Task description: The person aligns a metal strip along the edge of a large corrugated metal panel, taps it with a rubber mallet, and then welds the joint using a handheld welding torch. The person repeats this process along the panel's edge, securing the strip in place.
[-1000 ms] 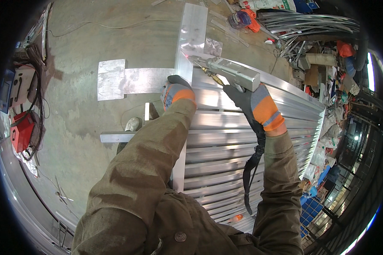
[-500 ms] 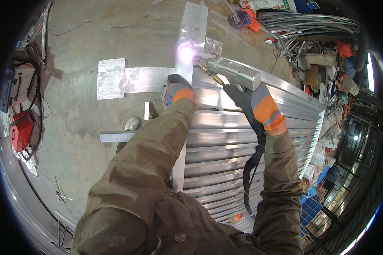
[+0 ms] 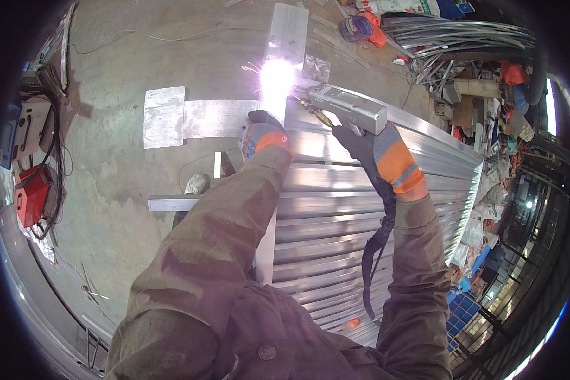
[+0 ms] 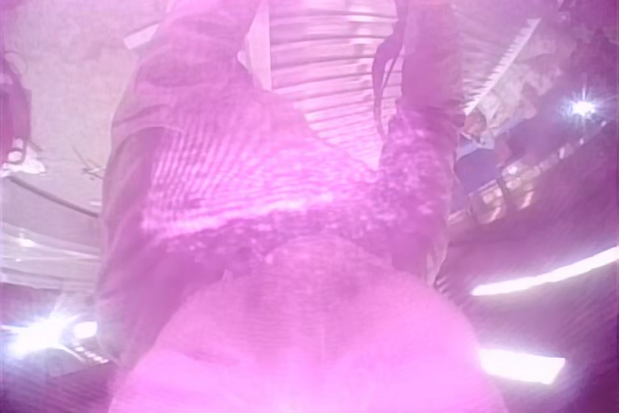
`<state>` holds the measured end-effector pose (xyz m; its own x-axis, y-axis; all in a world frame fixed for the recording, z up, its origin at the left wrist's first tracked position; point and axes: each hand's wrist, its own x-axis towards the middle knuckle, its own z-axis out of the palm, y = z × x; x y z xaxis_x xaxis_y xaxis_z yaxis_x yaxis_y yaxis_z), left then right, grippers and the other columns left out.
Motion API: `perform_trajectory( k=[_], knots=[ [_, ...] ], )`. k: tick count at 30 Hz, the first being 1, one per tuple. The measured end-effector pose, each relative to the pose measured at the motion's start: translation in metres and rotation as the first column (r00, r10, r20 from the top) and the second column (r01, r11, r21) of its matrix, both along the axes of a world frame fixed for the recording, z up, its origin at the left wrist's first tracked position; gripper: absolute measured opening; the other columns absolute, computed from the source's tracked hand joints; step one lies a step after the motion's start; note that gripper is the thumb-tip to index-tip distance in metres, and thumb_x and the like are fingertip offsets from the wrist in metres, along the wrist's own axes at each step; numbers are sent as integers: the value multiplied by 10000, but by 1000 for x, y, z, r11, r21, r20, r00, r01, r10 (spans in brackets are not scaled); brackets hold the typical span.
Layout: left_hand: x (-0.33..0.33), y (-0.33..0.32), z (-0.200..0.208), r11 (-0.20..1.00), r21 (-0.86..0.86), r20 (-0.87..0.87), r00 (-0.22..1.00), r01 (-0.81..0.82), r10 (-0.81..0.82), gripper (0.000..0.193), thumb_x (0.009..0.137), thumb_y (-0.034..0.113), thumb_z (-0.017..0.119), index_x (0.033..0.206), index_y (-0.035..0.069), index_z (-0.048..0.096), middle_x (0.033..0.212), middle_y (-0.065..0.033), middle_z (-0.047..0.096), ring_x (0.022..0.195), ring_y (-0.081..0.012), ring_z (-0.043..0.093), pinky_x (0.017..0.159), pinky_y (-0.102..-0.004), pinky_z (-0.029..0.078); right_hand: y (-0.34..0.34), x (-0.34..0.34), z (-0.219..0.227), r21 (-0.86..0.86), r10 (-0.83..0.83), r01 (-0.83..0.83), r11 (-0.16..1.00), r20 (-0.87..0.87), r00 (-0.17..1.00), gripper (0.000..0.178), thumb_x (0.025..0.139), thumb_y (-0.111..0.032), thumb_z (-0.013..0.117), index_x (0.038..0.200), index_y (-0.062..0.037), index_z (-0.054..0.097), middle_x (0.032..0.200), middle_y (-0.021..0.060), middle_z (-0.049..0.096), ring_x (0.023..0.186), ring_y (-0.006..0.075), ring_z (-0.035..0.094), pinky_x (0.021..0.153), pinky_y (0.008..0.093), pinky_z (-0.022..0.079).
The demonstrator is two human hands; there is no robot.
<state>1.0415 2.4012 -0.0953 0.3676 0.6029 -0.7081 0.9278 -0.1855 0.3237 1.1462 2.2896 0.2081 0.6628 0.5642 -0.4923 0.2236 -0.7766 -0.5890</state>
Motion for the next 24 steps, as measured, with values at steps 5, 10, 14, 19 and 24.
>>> perform_trajectory(
  k=[5,10,14,19,24],
  knots=[
    [-3,-16,-96,987,139,-2,997,74,-74,250,1051,235,627,1110,55,789,1073,-181,791,977,-349,792,827,-510,629,0,-4,5,28,47,-48,998,57,997,371,995,-337,808,1196,-31,750,875,50,732,767,161,664,665,357,526],
    [-2,-29,-144,971,237,27,999,36,-43,282,1072,203,595,1069,38,824,1008,-186,798,926,-347,795,796,-527,622,0,-4,8,45,84,-88,995,82,993,337,1007,-321,804,1171,-32,744,805,30,689,698,135,605,618,342,494],
    [3,-26,-115,984,165,16,998,-70,68,244,1041,246,656,1113,60,797,1070,-169,800,976,-336,801,818,-504,636,-1,-5,10,27,86,-89,996,95,992,331,1005,-309,805,1181,-36,743,816,42,693,704,150,614,624,345,497],
    [3,-13,-54,989,76,-27,992,124,-122,243,1010,290,713,1119,83,775,1101,-150,797,1004,-317,801,824,-481,647,-3,-6,10,21,34,-35,999,64,997,345,1002,-301,807,1202,-28,738,843,31,707,718,142,620,636,337,502],
    [3,-1,2,976,-19,-53,975,215,-216,265,983,323,761,1126,101,761,1133,-136,794,1042,-304,798,839,-467,653,-5,-5,11,-35,-73,73,997,-7,997,381,978,-312,834,1200,-16,741,888,11,721,764,116,628,658,319,506]
  ],
)
